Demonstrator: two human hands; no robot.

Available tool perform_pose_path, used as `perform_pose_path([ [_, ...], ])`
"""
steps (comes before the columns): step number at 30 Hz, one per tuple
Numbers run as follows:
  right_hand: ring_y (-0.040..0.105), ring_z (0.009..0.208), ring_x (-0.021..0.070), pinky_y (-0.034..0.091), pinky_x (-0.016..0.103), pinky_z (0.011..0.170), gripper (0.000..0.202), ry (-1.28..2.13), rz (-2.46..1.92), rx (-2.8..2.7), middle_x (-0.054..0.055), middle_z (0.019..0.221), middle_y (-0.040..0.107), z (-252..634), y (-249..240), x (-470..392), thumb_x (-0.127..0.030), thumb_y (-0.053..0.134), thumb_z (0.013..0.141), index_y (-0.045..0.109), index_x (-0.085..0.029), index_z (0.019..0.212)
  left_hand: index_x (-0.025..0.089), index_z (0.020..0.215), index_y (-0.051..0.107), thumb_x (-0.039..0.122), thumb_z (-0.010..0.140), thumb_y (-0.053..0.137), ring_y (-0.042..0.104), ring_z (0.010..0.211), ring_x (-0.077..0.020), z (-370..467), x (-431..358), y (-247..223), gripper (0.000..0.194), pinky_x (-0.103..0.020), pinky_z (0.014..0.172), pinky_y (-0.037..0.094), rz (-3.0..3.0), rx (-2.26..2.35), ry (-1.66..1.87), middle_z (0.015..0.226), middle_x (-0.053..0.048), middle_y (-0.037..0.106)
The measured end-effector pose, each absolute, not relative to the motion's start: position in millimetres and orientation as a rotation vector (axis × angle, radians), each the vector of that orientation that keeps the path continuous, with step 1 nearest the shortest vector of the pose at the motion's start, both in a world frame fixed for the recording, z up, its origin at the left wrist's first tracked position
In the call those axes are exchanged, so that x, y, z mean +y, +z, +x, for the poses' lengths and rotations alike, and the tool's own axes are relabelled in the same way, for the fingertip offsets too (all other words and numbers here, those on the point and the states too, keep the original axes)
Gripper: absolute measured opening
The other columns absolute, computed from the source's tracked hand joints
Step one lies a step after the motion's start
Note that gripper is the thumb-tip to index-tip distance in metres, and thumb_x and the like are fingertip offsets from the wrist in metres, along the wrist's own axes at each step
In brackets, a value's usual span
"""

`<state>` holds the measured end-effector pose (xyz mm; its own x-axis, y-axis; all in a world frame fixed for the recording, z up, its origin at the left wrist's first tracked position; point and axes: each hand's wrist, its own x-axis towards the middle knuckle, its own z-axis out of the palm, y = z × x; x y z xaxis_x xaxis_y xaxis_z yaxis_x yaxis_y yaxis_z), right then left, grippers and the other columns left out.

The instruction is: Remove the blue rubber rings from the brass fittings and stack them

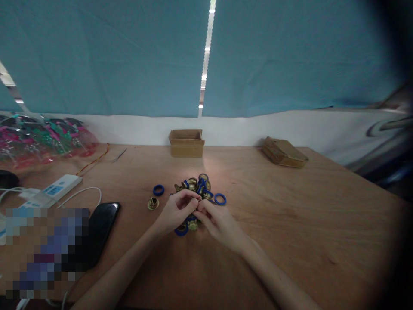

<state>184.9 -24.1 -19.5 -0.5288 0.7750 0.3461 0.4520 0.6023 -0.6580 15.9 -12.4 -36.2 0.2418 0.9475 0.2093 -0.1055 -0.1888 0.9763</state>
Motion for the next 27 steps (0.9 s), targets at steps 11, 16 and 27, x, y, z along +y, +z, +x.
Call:
perform_pose_path([
  [11,0.046,0.059,0.0109,0.031,0.023,0.054,0.021,0.509,-1.007,-2.199,-0.002,0.064,0.048,183,-20,-26,-0.019,0.047,0.089,0.045,-0.019,0.068,0.014,0.091,0.063,0.034,0.081,0.064,0.061,0.079,-0.0143,18,-16,-30,0.023,-0.024,0.071,0.049,1.384,0.83,1.177,0.085,-0.005,0.064],
  [16,0.042,0.058,0.0108,0.026,0.024,0.053,0.027,0.46,-0.981,-2.127,-0.002,0.062,0.043,179,-24,-28,-0.014,0.047,0.085,0.035,-0.02,0.061,0.013,0.091,0.064,0.035,0.082,0.062,0.063,0.081,-0.0156,20,-19,-27,0.024,-0.025,0.074,0.05,1.426,0.863,1.161,0.087,-0.006,0.066],
  [27,0.048,0.058,0.0112,0.034,0.024,0.057,0.032,0.695,-1.066,-1.974,-0.002,0.062,0.049,187,-9,-24,-0.028,0.036,0.097,0.045,-0.019,0.066,0.014,0.089,0.066,0.04,0.084,0.058,0.062,0.073,-0.0145,6,-8,-22,0.028,-0.023,0.065,0.049,1.463,1.039,1.208,0.081,-0.005,0.067],
])
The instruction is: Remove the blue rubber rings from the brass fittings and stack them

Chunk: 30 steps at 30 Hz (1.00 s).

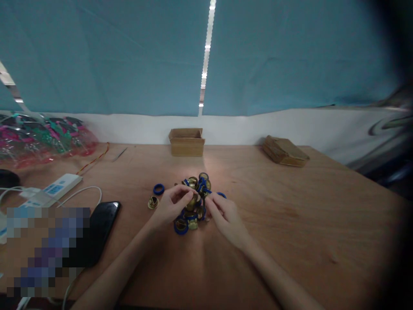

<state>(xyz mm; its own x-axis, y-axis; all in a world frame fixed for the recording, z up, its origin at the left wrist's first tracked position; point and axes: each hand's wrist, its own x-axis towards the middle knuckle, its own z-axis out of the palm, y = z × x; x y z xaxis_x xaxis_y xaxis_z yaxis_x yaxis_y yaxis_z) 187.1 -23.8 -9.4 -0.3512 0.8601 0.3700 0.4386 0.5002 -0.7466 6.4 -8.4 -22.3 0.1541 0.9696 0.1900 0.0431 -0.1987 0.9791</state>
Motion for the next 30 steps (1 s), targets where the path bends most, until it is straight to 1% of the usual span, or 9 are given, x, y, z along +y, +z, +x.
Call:
perform_pose_path([
  [1,0.049,0.057,0.0112,0.034,0.024,0.057,0.033,0.663,-1.103,-1.95,-0.003,0.061,0.049,189,-9,-21,-0.028,0.036,0.097,0.045,-0.02,0.067,0.014,0.089,0.067,0.04,0.083,0.059,0.062,0.072,-0.0145,1,-5,-21,0.028,-0.023,0.064,0.049,1.484,1.093,1.228,0.081,-0.005,0.067],
  [4,0.048,0.053,0.0115,0.033,0.024,0.054,0.032,0.492,-1.239,-1.892,-0.003,0.057,0.047,198,-10,-12,-0.03,0.039,0.096,0.046,-0.02,0.066,0.015,0.087,0.067,0.042,0.08,0.061,0.063,0.075,-0.0165,-21,8,-22,0.029,-0.025,0.067,0.049,1.569,1.312,1.307,0.082,-0.005,0.069],
  [7,0.05,0.053,0.0125,0.033,0.024,0.053,0.029,0.332,-1.325,-1.876,-0.002,0.057,0.05,206,-13,-3,-0.031,0.04,0.094,0.049,-0.02,0.069,0.016,0.089,0.067,0.044,0.078,0.062,0.064,0.072,-0.0178,-49,23,-32,0.031,-0.027,0.066,0.05,1.683,1.665,1.296,0.082,-0.005,0.07],
  [11,0.051,0.052,0.0127,0.033,0.024,0.052,0.029,0.201,-1.374,-1.884,-0.001,0.057,0.053,214,-14,4,-0.031,0.041,0.093,0.05,-0.02,0.069,0.016,0.095,0.065,0.037,0.075,0.064,0.065,0.08,-0.021,-80,39,-50,0.03,-0.031,0.073,0.05,1.739,1.986,1.096,0.087,-0.008,0.07],
  [14,0.051,0.052,0.0128,0.031,0.024,0.052,0.029,0.139,-1.41,-1.904,-0.001,0.057,0.053,217,-12,7,-0.031,0.043,0.092,0.05,-0.02,0.067,0.016,0.096,0.064,0.032,0.072,0.066,0.066,0.084,-0.0211,-95,44,-60,0.029,-0.031,0.076,0.051,1.727,2.013,1.051,0.09,-0.007,0.07],
  [18,0.05,0.051,0.0129,0.029,0.025,0.051,0.032,0.094,-1.494,-1.901,0.0,0.056,0.053,222,-11,10,-0.034,0.042,0.092,0.05,-0.02,0.064,0.015,0.1,0.062,0.03,0.07,0.067,0.065,0.087,-0.0214,-110,44,-61,0.034,-0.032,0.078,0.05,1.694,2.064,1.032,0.093,-0.008,0.069],
  [23,0.05,0.049,0.014,0.028,0.026,0.05,0.036,0.059,-1.583,-1.898,0.001,0.054,0.054,231,-17,18,-0.037,0.041,0.091,0.052,-0.019,0.062,0.016,0.098,0.063,0.028,0.068,0.067,0.065,0.083,-0.0216,-126,40,-58,0.032,-0.032,0.075,0.051,1.666,2.114,0.964,0.088,-0.007,0.069],
  [26,0.054,0.052,0.0154,0.031,0.026,0.051,0.034,0.057,-1.622,-1.901,0.004,0.06,0.06,234,-22,22,-0.035,0.044,0.088,0.056,-0.019,0.062,0.017,0.095,0.064,0.029,0.067,0.068,0.065,0.082,-0.0226,-130,39,-60,0.031,-0.032,0.073,0.051,1.662,2.14,0.928,0.086,-0.007,0.07],
  [30,0.058,0.058,0.0178,0.035,0.027,0.055,0.028,0.066,-1.654,-1.893,0.007,0.068,0.065,237,-27,27,-0.033,0.045,0.086,0.063,-0.018,0.07,0.017,0.093,0.064,0.027,0.065,0.07,0.065,0.083,-0.0228,-132,40,-64,0.03,-0.032,0.072,0.05,1.665,2.157,0.874,0.086,-0.007,0.07],
])
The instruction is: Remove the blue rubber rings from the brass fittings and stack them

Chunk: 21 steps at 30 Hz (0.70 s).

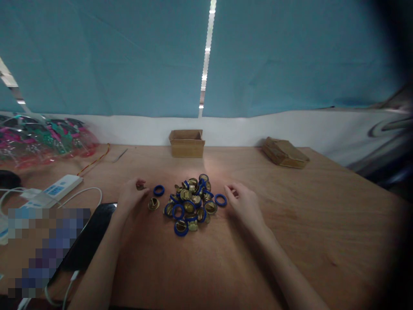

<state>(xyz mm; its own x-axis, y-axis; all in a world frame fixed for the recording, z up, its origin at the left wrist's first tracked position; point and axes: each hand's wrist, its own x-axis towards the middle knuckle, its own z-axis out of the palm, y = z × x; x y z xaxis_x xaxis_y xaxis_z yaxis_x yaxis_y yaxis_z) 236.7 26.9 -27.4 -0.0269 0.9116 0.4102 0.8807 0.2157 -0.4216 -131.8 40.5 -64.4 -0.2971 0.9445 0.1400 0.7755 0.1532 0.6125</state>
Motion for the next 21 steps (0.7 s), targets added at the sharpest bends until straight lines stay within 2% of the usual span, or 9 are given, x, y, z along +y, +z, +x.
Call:
perform_pose_path([
  [7,0.062,0.065,0.0208,0.035,0.028,0.057,0.027,0.11,-1.712,-1.942,0.009,0.075,0.071,240,-41,36,-0.027,0.043,0.086,0.067,-0.017,0.077,0.017,0.093,0.064,0.028,0.066,0.07,0.065,0.082,-0.0231,-129,40,-67,0.03,-0.031,0.071,0.048,1.707,2.176,0.774,0.09,-0.008,0.07],
  [11,0.062,0.065,0.0204,0.034,0.028,0.058,0.026,0.102,-1.754,-1.959,0.008,0.073,0.069,241,-50,40,-0.026,0.043,0.087,0.066,-0.017,0.078,0.016,0.093,0.064,0.037,0.072,0.065,0.065,0.079,-0.0237,-125,39,-64,0.03,-0.031,0.068,0.047,1.738,2.194,0.783,0.085,-0.009,0.069],
  [16,0.06,0.074,0.0193,0.035,0.028,0.064,0.022,0.068,-1.778,-1.945,0.008,0.083,0.068,242,-54,40,-0.025,0.046,0.085,0.065,-0.018,0.077,0.015,0.098,0.063,0.041,0.083,0.051,0.06,0.095,-0.0258,-104,38,-51,0.032,-0.034,0.079,0.046,1.847,2.199,0.929,0.1,-0.012,0.065],
  [18,0.059,0.076,0.0191,0.035,0.028,0.065,0.021,0.065,-1.793,-1.937,0.008,0.086,0.067,242,-54,40,-0.025,0.047,0.085,0.066,-0.018,0.077,0.018,0.097,0.063,0.04,0.085,0.05,0.059,0.097,-0.0226,-89,34,-43,0.028,-0.032,0.083,0.045,1.932,2.107,0.982,0.101,-0.009,0.065],
  [21,0.059,0.077,0.0189,0.035,0.028,0.066,0.023,0.075,-1.821,-1.919,0.008,0.088,0.066,242,-56,40,-0.024,0.046,0.086,0.067,-0.018,0.08,0.018,0.089,0.064,0.033,0.085,0.052,0.059,0.091,-0.0206,-63,25,-33,0.019,-0.032,0.082,0.045,2.173,1.744,1.092,0.093,-0.006,0.065],
])
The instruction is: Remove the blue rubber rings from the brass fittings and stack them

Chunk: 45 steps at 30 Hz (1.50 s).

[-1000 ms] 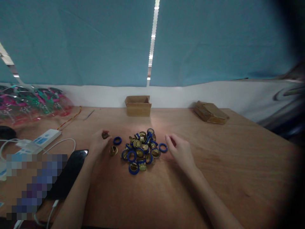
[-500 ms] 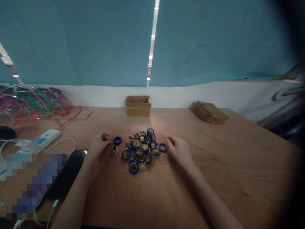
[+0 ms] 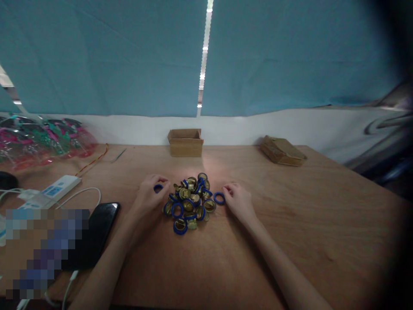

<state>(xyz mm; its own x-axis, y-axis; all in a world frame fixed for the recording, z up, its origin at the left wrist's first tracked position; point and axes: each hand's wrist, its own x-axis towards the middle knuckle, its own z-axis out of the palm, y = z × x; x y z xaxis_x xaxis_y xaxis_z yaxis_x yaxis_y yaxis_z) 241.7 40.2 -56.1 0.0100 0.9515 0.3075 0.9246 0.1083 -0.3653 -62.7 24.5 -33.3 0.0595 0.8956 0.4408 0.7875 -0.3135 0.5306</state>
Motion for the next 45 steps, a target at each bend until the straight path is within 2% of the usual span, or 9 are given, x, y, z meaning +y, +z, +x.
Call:
perform_pose_path([
  [5,0.06,0.08,0.0203,0.037,0.03,0.069,0.024,0.099,-1.881,-1.87,0.009,0.091,0.065,242,-61,43,-0.023,0.046,0.085,0.07,-0.018,0.086,0.02,0.086,0.066,0.029,0.081,0.06,0.056,0.089,-0.0219,-32,9,-31,0.012,-0.035,0.082,0.043,2.45,1.384,1.066,0.087,-0.006,0.064],
  [11,0.06,0.082,0.021,0.038,0.032,0.073,0.024,0.092,-1.867,-1.833,0.009,0.096,0.064,239,-57,41,-0.023,0.046,0.085,0.067,-0.017,0.095,0.02,0.083,0.066,0.023,0.081,0.061,0.053,0.085,-0.0217,-19,2,-36,0.006,-0.036,0.08,0.041,2.624,1.246,0.919,0.082,-0.005,0.063],
  [16,0.059,0.081,0.0204,0.041,0.032,0.074,0.019,0.105,-1.645,-1.827,0.007,0.09,0.062,228,-51,36,-0.021,0.045,0.085,0.064,-0.017,0.087,0.02,0.095,0.064,0.018,0.084,0.058,0.052,0.09,-0.0229,-17,3,-42,0.013,-0.037,0.083,0.042,2.639,1.291,0.863,0.089,-0.006,0.064],
  [21,0.058,0.078,0.0188,0.045,0.029,0.071,0.016,0.226,-1.37,-1.856,0.007,0.086,0.058,213,-48,27,-0.017,0.046,0.085,0.061,-0.016,0.082,0.019,0.086,0.064,0.016,0.086,0.054,0.052,0.087,-0.0219,-13,3,-47,0.01,-0.037,0.081,0.043,2.622,1.353,0.871,0.085,-0.006,0.063],
  [25,0.058,0.079,0.0179,0.046,0.027,0.068,0.014,0.285,-1.216,-1.854,0.006,0.088,0.057,204,-46,18,-0.015,0.046,0.086,0.059,-0.018,0.084,0.019,0.081,0.064,0.015,0.083,0.058,0.055,0.086,-0.0195,-12,3,-46,0.008,-0.033,0.078,0.045,2.41,1.339,1.099,0.085,-0.004,0.062],
  [29,0.056,0.07,0.0153,0.045,0.027,0.065,0.011,0.355,-1.124,-1.87,0.004,0.083,0.058,198,-36,7,-0.016,0.048,0.087,0.059,-0.019,0.087,0.018,0.083,0.065,0.015,0.08,0.062,0.057,0.07,-0.0144,-12,0,-40,0.005,-0.025,0.063,0.046,1.979,1.307,1.248,0.077,-0.002,0.062],
  [35,0.05,0.056,0.011,0.039,0.023,0.049,0.013,0.755,-1.042,-1.878,-0.002,0.071,0.055,182,-30,-9,-0.026,0.053,0.088,0.058,-0.02,0.098,0.016,0.084,0.064,0.028,0.077,0.067,0.059,0.061,-0.0111,-7,-4,-37,0.014,-0.017,0.048,0.043,1.465,1.008,1.175,0.073,-0.001,0.065],
  [41,0.051,0.061,0.0114,0.041,0.023,0.054,0.02,0.913,-1.001,-1.831,-0.003,0.071,0.052,174,-40,-13,-0.034,0.057,0.087,0.056,-0.022,0.102,0.014,0.096,0.064,0.027,0.071,0.074,0.063,0.064,-0.0111,-2,-2,-40,0.03,-0.016,0.049,0.045,1.294,0.877,1.148,0.082,-0.005,0.069],
  [45,0.051,0.06,0.0115,0.042,0.023,0.053,0.022,0.896,-1.014,-1.816,-0.003,0.071,0.051,174,-41,-13,-0.032,0.057,0.086,0.053,-0.022,0.106,0.015,0.107,0.058,0.032,0.076,0.071,0.056,0.05,-0.0063,-4,0,-45,0.037,-0.013,0.041,0.04,1.235,0.835,1.109,0.082,-0.004,0.069],
])
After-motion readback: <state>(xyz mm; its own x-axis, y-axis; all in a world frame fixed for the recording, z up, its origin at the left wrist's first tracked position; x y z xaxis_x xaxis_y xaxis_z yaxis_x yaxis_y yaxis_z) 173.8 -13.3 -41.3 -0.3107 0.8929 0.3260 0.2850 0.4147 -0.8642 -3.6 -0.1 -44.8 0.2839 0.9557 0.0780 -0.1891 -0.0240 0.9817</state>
